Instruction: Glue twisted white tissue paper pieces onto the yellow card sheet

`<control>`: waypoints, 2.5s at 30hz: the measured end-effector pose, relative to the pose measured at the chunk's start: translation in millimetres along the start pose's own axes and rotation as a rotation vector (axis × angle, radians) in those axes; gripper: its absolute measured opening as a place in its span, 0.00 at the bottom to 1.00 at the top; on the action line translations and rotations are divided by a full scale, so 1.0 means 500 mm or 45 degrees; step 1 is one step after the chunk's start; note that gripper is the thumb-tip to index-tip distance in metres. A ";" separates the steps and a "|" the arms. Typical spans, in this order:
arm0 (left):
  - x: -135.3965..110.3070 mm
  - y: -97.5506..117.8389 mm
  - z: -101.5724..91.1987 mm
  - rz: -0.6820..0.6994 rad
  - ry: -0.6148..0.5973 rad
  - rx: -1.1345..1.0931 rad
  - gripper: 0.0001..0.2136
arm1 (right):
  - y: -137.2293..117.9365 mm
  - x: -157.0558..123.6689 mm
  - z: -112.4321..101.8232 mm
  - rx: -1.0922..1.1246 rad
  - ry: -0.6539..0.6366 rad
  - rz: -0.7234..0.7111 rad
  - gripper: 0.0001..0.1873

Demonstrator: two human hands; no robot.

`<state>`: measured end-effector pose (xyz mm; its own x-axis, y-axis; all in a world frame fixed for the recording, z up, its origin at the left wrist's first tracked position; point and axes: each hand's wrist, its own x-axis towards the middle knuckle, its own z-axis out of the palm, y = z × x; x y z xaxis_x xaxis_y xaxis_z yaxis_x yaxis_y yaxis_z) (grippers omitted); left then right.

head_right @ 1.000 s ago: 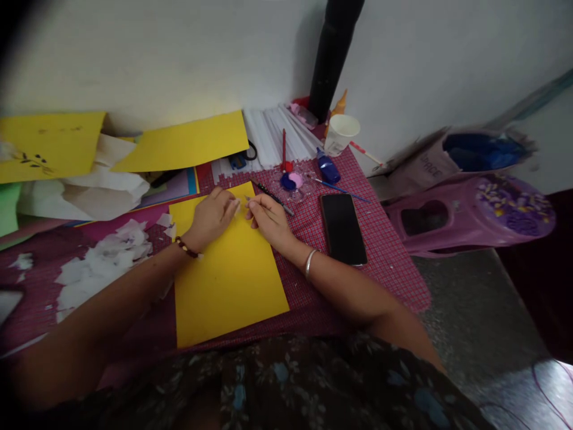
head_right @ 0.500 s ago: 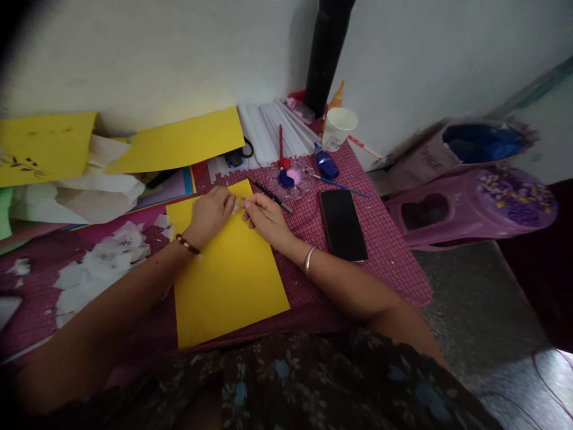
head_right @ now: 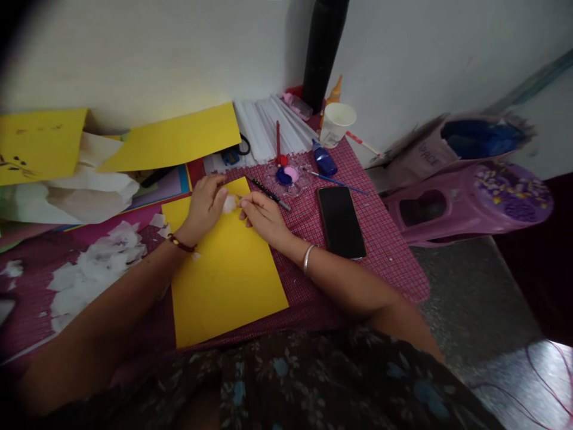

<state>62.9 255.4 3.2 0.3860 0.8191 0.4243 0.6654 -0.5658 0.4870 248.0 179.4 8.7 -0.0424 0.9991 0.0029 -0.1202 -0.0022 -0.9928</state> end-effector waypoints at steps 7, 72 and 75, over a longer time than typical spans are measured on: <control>-0.021 0.009 -0.015 0.111 -0.191 0.033 0.06 | -0.006 -0.002 0.001 -0.020 -0.018 0.004 0.13; -0.041 0.015 -0.031 -0.238 0.060 -0.133 0.13 | -0.017 -0.007 0.002 -0.011 -0.097 0.021 0.11; -0.037 0.040 -0.026 -0.209 -0.145 0.147 0.11 | -0.014 -0.007 0.002 -0.009 -0.104 0.014 0.12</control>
<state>60.9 228.0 14.9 0.3316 0.9085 0.2541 0.7917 -0.4145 0.4488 248.0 176.0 15.8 -0.1247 0.9922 0.0014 -0.1124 -0.0127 -0.9936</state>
